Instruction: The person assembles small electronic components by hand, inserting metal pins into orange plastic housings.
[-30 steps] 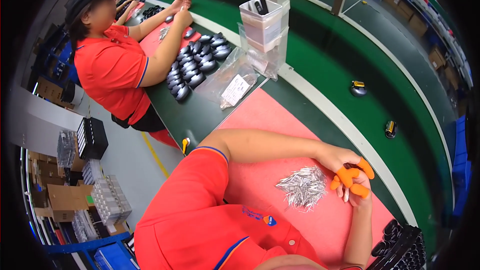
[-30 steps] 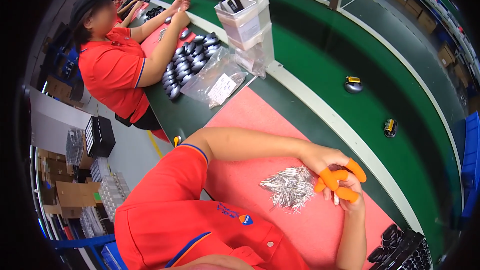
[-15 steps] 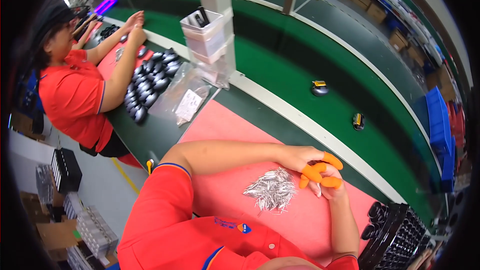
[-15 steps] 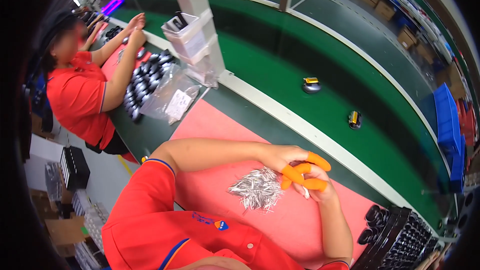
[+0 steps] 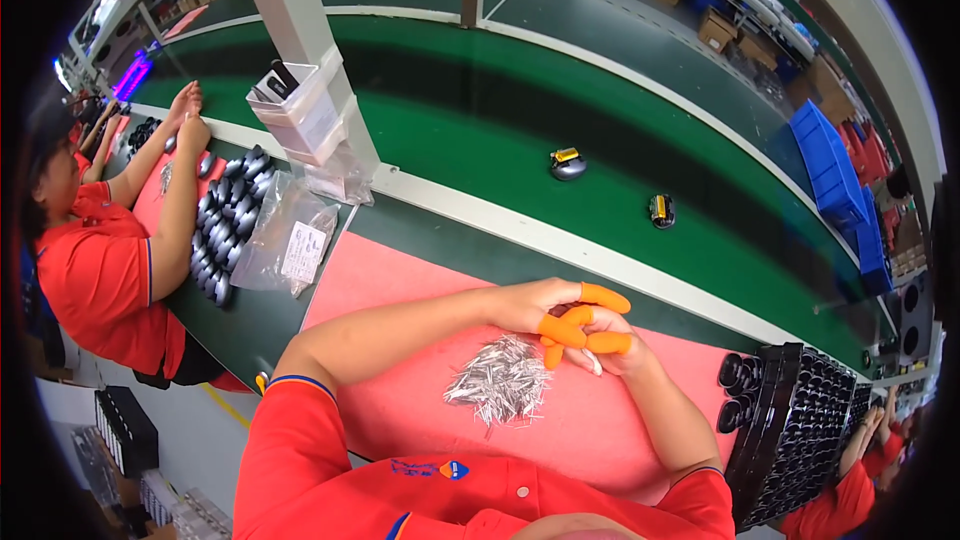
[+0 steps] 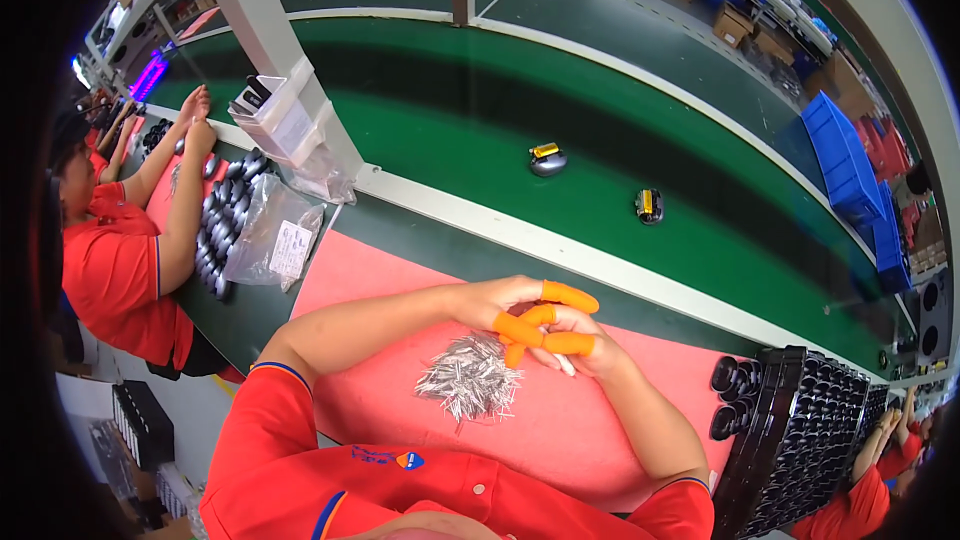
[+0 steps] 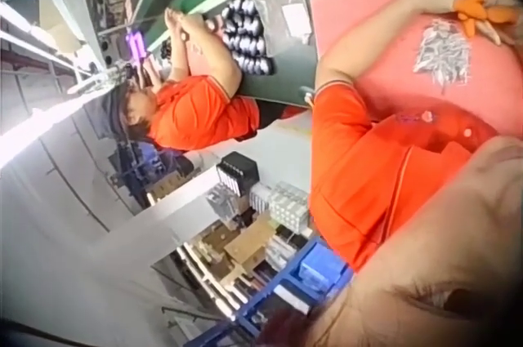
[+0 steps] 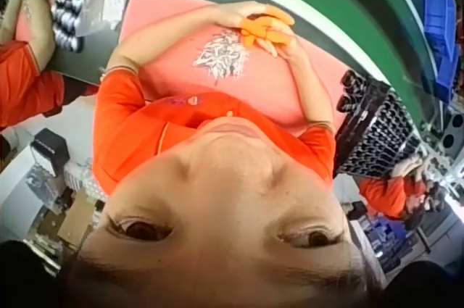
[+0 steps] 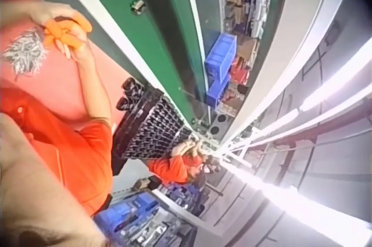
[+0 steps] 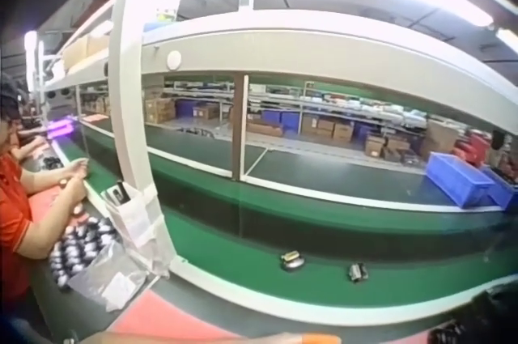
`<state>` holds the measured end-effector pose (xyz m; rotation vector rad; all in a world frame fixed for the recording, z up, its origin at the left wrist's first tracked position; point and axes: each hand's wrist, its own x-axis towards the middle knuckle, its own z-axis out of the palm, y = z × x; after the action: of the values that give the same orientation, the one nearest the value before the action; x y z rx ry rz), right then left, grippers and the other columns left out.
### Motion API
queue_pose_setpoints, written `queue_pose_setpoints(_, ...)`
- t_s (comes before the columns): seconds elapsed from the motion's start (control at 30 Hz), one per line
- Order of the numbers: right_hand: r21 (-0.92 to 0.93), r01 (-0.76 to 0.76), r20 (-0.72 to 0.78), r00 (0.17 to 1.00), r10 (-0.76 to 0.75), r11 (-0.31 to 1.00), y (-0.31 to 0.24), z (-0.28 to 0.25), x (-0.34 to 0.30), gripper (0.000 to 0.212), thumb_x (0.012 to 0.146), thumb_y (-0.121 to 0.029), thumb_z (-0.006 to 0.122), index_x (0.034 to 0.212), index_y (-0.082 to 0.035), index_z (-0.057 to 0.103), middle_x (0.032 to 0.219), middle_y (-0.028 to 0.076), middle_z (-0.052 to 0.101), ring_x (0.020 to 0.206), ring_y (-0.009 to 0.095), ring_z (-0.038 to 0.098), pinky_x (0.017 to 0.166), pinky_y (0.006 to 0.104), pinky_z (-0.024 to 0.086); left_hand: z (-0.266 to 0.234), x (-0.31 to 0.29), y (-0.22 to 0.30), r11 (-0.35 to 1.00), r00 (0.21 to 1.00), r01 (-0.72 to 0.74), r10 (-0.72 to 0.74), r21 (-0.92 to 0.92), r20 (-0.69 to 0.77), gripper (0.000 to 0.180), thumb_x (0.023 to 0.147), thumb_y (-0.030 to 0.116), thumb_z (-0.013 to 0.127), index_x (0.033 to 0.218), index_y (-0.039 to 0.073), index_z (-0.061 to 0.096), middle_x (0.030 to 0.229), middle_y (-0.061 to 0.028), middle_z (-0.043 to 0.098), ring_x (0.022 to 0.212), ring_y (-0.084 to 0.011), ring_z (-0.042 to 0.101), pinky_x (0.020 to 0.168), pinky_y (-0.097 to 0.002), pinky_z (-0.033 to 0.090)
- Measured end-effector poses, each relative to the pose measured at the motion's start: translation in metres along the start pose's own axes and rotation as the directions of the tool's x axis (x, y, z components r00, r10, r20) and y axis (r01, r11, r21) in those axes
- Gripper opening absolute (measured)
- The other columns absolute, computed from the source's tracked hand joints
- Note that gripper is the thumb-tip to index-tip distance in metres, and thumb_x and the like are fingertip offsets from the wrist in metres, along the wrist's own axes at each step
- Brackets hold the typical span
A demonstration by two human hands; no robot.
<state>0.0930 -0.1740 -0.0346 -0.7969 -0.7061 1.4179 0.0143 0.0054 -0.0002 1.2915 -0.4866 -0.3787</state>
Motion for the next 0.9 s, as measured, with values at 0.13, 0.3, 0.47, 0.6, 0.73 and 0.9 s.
queue_pose_setpoints(0.13, 0.029, 0.0, -0.018, 1.0, 0.0, 1.0, -0.006, 0.009, -0.001, 0.045, 0.082, -0.029, 0.06, 0.109, 0.007, 0.058, 0.097, 0.016, 0.065, 0.055, 0.008, 0.056, 0.057, 0.018, 0.046, 0.001, 0.001, 0.004, 0.992, 1.0, 0.017, -0.015, 0.123, -0.02, 0.066, 0.082, 0.023, 0.064, 0.138, -0.001, 0.037, 0.117, -0.0142, 0.059, 0.108, -0.0184, 0.056, 0.094, -0.0311, 0.042)
queue_pose_setpoints(0.3, -0.003, 0.019, 0.036, 0.999, -0.019, 1.0, -0.006, 0.009, 0.004, 0.042, 0.082, -0.025, 0.057, 0.109, 0.008, 0.057, 0.08, 0.012, 0.064, 0.049, 0.007, 0.051, 0.052, 0.017, 0.044, -0.001, 0.0, 0.002, 0.99, 0.999, -0.012, 0.019, 0.144, -0.045, 0.066, 0.081, 0.026, 0.064, 0.136, -0.001, 0.04, 0.116, -0.0144, 0.059, 0.107, -0.0195, 0.058, 0.094, -0.0326, 0.042)
queue_pose_setpoints(0.47, -0.046, -0.025, -0.008, 1.0, 0.025, 0.999, -0.007, 0.01, 0.002, 0.044, 0.083, -0.026, 0.055, 0.11, 0.008, 0.057, 0.068, 0.009, 0.059, 0.042, 0.004, 0.045, 0.038, 0.0132, 0.034, -0.001, 0.001, -0.001, 0.999, 0.999, 0.007, -0.006, 0.04, -0.04, 0.066, 0.081, 0.024, 0.065, 0.136, -0.002, 0.039, 0.116, -0.0145, 0.06, 0.107, -0.0195, 0.058, 0.093, -0.0327, 0.043)
queue_pose_setpoints(0.6, -0.011, 0.003, 0.012, 1.0, -0.003, 1.0, 0.0, 0.003, 0.001, 0.046, 0.085, -0.029, 0.055, 0.111, 0.008, 0.056, 0.07, 0.011, 0.06, 0.043, 0.004, 0.046, 0.037, 0.0131, 0.035, -0.003, 0.003, 0.0, 0.995, 1.0, -0.029, 0.028, 0.101, 0.008, 0.066, 0.082, 0.024, 0.065, 0.136, -0.002, 0.038, 0.116, -0.0148, 0.06, 0.107, -0.0197, 0.058, 0.092, -0.0328, 0.044)
queue_pose_setpoints(0.73, -0.038, 0.039, -0.024, 0.999, -0.04, 0.999, -0.008, 0.014, 0.005, 0.045, 0.086, -0.03, 0.056, 0.109, 0.009, 0.057, 0.077, 0.013, 0.063, 0.044, 0.005, 0.048, 0.036, 0.0136, 0.037, -0.004, 0.0, -0.003, 0.998, 1.0, 0.004, -0.004, 0.057, 0.005, 0.066, 0.084, 0.025, 0.065, 0.137, -0.002, 0.038, 0.12, -0.0143, 0.057, 0.109, -0.0191, 0.056, 0.094, -0.0323, 0.043)
queue_pose_setpoints(0.9, 0.02, 0.051, -0.02, 0.999, -0.05, 0.999, -0.006, 0.016, 0.005, 0.042, 0.089, -0.029, 0.055, 0.109, 0.009, 0.058, 0.081, 0.013, 0.064, 0.044, 0.005, 0.048, 0.034, 0.0136, 0.036, -0.002, -0.002, -0.005, 1.0, 0.999, 0.023, -0.023, -0.016, -0.023, 0.062, 0.087, 0.022, 0.063, 0.139, 0.0, 0.036, 0.125, -0.0141, 0.053, 0.115, -0.0179, 0.052, 0.099, -0.0327, 0.039)
